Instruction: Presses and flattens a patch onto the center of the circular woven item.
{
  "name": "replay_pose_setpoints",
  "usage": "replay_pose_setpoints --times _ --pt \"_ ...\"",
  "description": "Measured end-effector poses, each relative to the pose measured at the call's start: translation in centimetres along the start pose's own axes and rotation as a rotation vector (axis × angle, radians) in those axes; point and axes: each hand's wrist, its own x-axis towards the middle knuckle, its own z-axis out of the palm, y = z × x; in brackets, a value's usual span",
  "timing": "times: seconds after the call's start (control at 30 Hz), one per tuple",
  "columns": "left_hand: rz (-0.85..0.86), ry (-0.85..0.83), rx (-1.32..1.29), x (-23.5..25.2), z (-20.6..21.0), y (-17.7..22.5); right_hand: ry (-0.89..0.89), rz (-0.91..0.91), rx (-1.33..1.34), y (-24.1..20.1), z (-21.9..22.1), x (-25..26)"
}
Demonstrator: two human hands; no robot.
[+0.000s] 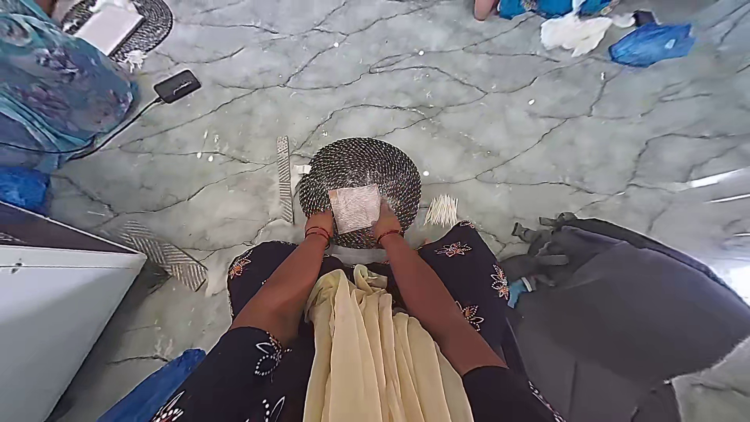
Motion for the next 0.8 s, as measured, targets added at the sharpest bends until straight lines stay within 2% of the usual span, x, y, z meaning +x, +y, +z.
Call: replay_pose_setpoints --times 0.1,0.2,0.47,0.67,0.8 --pt "-0.018 0.049 -0.024 -0.1 -0.3 0.3 0.066 0.091 0.119 0.3 -2.7 -0.5" --pt "-0.016 0.021 -0.048 0.4 -0.3 0.0 0.096 0.114 0.207 0.4 -4.2 -1.3" --pt "-0.031 -0.018 -0.045 1.6 -0.1 -0.3 -0.013 0.129 0.183 -0.2 -3.2 -0.5" --pt "-0.051 -0.051 -0.017 1.4 -0.3 -0.2 -0.025 0.079 0.208 0.0 -2.1 0.1" --pt "-0.067 -0.033 -0.029 0.4 -0.8 0.3 -0.033 0.109 0.237 0.0 -2.0 0.1"
